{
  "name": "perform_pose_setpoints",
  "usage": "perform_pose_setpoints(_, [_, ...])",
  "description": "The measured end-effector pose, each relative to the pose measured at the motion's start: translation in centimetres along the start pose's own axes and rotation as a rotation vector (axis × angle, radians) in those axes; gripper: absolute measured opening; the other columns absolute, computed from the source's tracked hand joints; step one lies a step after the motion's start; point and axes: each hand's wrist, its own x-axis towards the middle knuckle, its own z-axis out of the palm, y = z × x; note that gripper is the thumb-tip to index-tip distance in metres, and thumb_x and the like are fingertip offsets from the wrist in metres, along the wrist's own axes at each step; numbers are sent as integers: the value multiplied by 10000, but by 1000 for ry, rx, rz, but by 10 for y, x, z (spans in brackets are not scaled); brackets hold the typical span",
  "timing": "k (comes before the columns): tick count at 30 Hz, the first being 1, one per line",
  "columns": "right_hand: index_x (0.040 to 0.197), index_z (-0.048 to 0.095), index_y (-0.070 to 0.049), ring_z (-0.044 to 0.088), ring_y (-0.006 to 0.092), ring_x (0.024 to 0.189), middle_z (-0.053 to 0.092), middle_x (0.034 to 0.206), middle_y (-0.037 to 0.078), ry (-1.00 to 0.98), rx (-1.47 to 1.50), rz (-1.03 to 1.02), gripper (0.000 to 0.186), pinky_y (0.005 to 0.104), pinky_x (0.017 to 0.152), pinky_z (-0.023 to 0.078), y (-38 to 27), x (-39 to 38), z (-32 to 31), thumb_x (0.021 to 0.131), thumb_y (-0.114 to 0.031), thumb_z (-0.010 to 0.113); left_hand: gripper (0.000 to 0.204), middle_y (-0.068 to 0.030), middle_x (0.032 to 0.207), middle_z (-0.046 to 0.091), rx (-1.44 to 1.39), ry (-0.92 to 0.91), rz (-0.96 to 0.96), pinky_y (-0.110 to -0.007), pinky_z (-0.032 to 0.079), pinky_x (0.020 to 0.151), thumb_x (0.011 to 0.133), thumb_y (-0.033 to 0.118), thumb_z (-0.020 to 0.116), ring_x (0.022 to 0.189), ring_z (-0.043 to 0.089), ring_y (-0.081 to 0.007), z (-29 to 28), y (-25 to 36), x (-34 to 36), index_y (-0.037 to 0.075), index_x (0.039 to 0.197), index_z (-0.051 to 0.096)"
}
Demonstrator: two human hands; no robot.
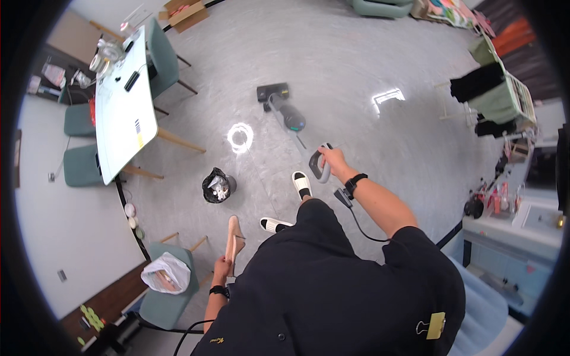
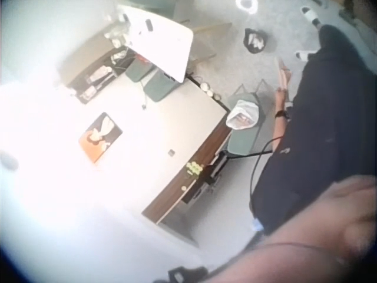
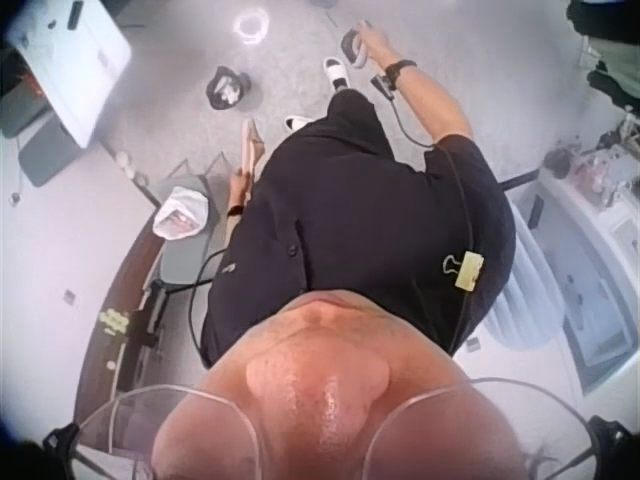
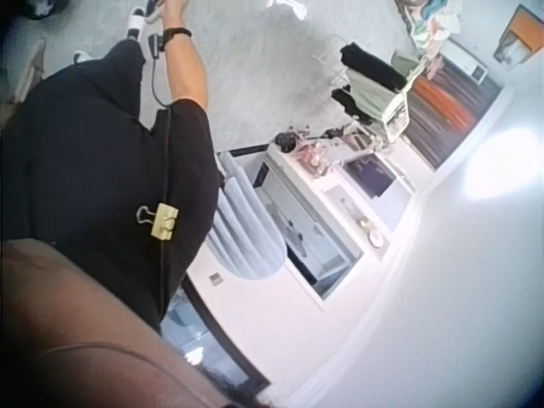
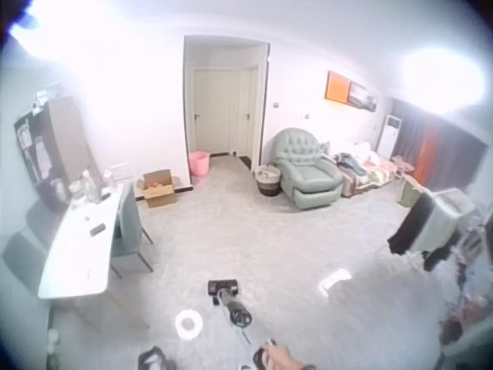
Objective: The recorder is vacuuming the floor in a living area and moving a cushion.
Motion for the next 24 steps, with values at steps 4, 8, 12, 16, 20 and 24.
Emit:
perform_pose_setpoints(4, [756,578,58,549,214,439,548,544,112,-59,-36,-77,291,366,437,444,-15,75,22,830,-205,679,301,-145,874,694,4,135,30,-336,516,690,796,125,621,765,656,-197,-3,1,-28,-17,1059,658])
perform_pose_setpoints(8, [865,601,78,613,348,716,624,778,232,109,-734,-362,388,444,651,497,-24,124,22,787,-287,705,295,-157,867,696,35,129,2,-331,522,700,806,124,612,776,664,-208,-14,17,-59,-28,1055,654])
perform_pose_setpoints(12, [915,612,47,614,438,941,644,960,275,135,-1062,-548,393,493,794,499,-10,122,-9,780,-311,701,304,-156,861,695,56,73,-23,-325,520,697,804,133,614,769,662,-198,-8,9,-70,-37,1053,651])
perform_pose_setpoints(16, [914,613,41,623,432,917,653,911,265,139,-1095,-422,387,485,792,499,30,53,-68,777,-309,707,336,-153,828,697,156,-51,21,-327,511,679,801,195,629,753,660,-185,-9,-28,-34,-52,1027,652])
perform_pose_setpoints(20, [878,620,13,614,402,857,656,876,222,81,-1026,-198,400,452,741,480,73,-59,-109,774,-365,697,279,-158,795,694,131,-63,201,-354,503,642,818,207,618,716,665,-201,-32,-79,44,-16,978,669])
perform_pose_setpoints(24, [796,614,30,632,275,625,625,649,142,153,-829,7,417,389,636,494,136,-165,-147,773,-371,726,355,-139,854,698,376,-127,296,-339,504,670,867,246,610,747,644,-187,-54,-57,86,-26,1094,629])
